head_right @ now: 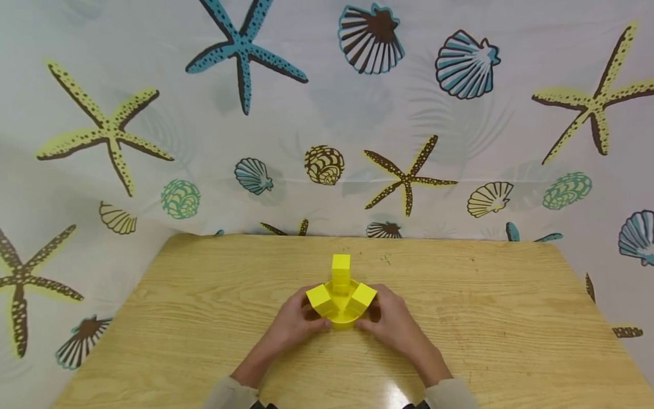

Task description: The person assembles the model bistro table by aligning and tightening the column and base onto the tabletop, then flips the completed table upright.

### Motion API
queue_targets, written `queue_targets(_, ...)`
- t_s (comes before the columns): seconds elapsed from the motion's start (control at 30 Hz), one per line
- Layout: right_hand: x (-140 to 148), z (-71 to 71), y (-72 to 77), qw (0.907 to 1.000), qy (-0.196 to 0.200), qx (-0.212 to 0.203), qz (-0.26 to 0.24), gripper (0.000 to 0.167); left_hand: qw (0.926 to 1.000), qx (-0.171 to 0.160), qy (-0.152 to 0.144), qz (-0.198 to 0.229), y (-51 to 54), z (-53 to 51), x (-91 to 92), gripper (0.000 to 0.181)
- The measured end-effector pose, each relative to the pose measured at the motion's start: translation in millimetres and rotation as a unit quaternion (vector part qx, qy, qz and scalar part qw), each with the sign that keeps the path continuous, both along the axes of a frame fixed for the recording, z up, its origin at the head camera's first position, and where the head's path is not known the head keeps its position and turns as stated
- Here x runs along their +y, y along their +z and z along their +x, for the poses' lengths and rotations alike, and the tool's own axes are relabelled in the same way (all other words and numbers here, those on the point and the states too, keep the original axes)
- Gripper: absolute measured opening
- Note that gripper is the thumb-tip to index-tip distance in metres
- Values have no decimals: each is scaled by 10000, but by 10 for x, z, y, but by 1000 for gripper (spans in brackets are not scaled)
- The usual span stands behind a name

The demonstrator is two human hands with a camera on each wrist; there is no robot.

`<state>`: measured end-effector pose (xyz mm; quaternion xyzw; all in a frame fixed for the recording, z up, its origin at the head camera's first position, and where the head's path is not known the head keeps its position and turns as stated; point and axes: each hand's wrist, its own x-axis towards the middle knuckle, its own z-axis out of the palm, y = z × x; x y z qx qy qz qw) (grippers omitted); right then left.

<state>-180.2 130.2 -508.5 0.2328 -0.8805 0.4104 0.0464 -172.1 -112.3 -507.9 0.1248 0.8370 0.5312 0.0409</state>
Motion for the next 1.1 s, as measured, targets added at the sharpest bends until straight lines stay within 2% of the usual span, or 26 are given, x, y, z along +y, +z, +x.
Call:
queue_targets(0.2,-26,-2,0,9999,-101,-11,102,64,10000,2,81,-31,30,25,-2,70)
queue_targets(0.3,-27,-1,19,9996,-144,-228,15,62,9999,-27,47,-86,49,22,-23,67)
queue_targets(0.4,-18,6,72,9983,-148,-493,-275,58,9999,-152,10,-59,84,12,-52,64)
queue_targets(0.5,-6,9,139,9967,-131,-554,-584,56,9993,-239,-41,289,134,-8,-83,61)
queue_targets(0.63,-5,9,211,9938,-104,-600,-928,54,9954,-183,-73,939,200,-30,-106,56)
queue_targets(0.8,7,27,278,9873,-87,-800,-1368,54,9916,-91,6,1286,259,-34,-100,53)
queue_targets(0.97,26,57,321,9884,81,-485,-1435,59,9904,-8,143,1377,300,-25,-86,49)
queue_targets(1.1,14,67,335,9875,-87,-183,-1563,52,9894,-7,272,1424,335,10,-82,48)
